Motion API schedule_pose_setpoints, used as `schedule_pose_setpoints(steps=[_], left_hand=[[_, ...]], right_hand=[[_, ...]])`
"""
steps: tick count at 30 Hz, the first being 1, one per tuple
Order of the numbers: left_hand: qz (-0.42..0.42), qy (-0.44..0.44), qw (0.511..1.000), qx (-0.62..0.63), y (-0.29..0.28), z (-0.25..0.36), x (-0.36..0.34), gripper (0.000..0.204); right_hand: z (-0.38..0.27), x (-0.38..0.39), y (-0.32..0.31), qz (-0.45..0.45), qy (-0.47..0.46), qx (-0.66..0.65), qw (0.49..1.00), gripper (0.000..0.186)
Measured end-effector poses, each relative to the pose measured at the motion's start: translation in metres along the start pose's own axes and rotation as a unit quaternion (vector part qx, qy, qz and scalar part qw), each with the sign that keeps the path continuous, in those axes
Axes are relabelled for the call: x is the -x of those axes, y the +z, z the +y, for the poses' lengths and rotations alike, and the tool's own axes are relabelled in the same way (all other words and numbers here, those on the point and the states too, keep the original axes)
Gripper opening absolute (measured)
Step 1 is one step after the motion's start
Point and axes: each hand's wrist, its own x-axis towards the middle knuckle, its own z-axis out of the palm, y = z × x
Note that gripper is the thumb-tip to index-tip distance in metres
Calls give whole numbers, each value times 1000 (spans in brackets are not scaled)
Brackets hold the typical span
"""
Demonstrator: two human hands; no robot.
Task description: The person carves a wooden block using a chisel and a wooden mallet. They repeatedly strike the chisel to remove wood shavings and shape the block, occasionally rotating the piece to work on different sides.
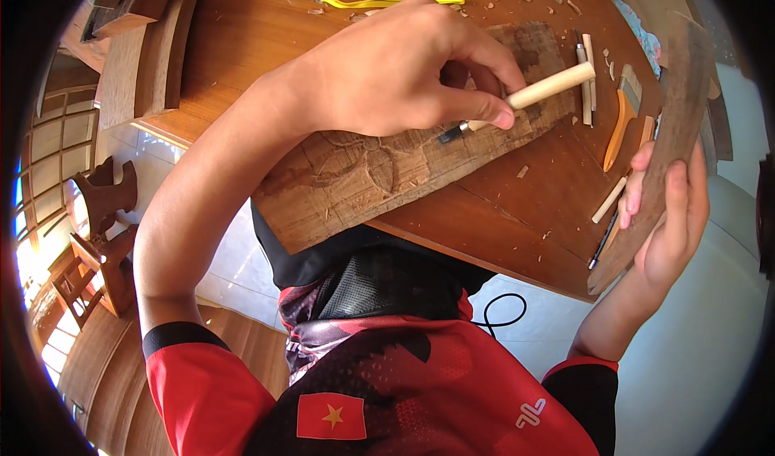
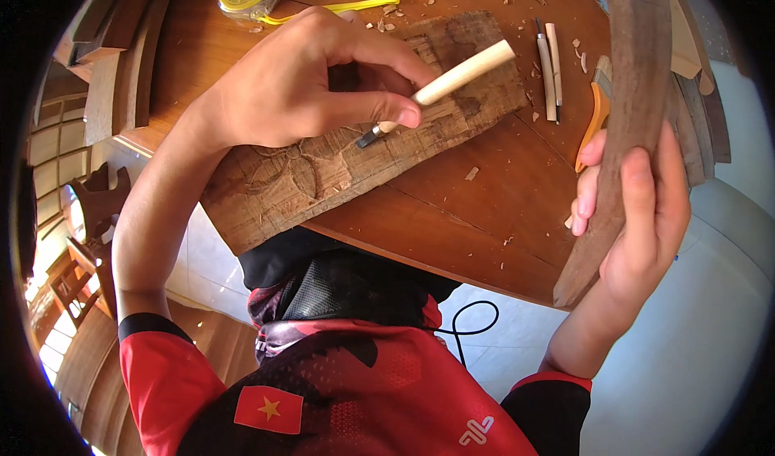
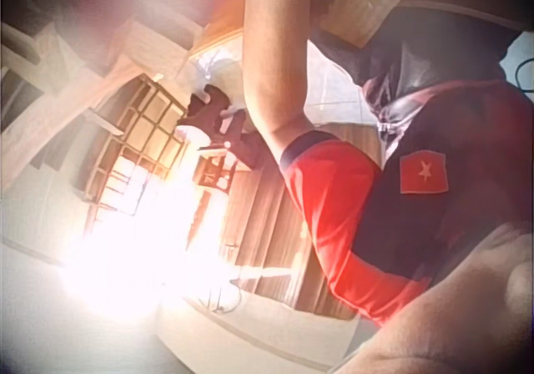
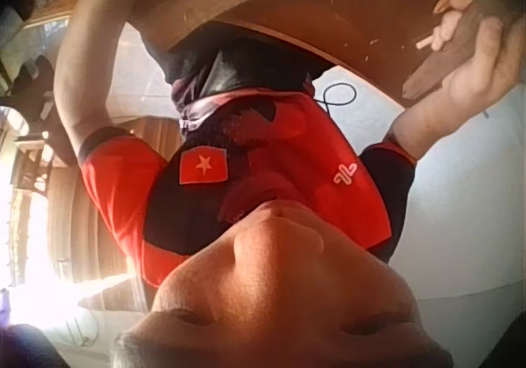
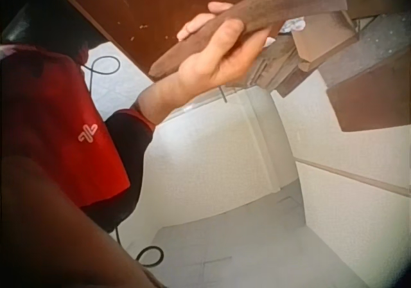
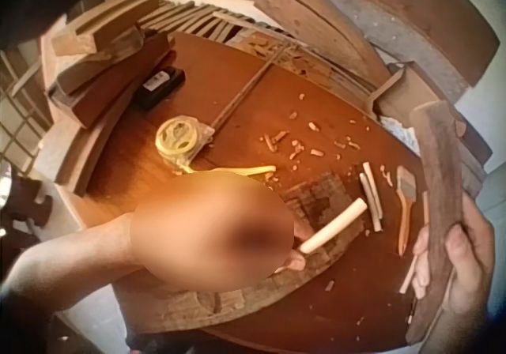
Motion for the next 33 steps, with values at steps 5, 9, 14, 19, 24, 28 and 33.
schedule_pose_setpoints(steps=[5,9,14,19,24,28,33], left_hand=[[8,12,1000,16,1,-5,2,27],[16,22,999,-29,3,-4,0,28],[20,35,999,-24,5,-5,0,30],[21,42,999,-27,7,-6,-1,31],[24,49,998,-14,7,-8,-2,31],[14,40,999,-10,5,-4,0,30],[-3,8,1000,-19,5,-5,3,30]], right_hand=[[6,-1,5,-54,41,91,994,41],[5,1,1,-21,45,59,997,43],[10,8,1,-6,63,47,997,45],[20,13,8,-58,89,80,991,41],[15,10,4,2,76,55,996,41],[12,12,-2,16,82,44,996,44],[24,12,14,-61,101,75,990,42]])
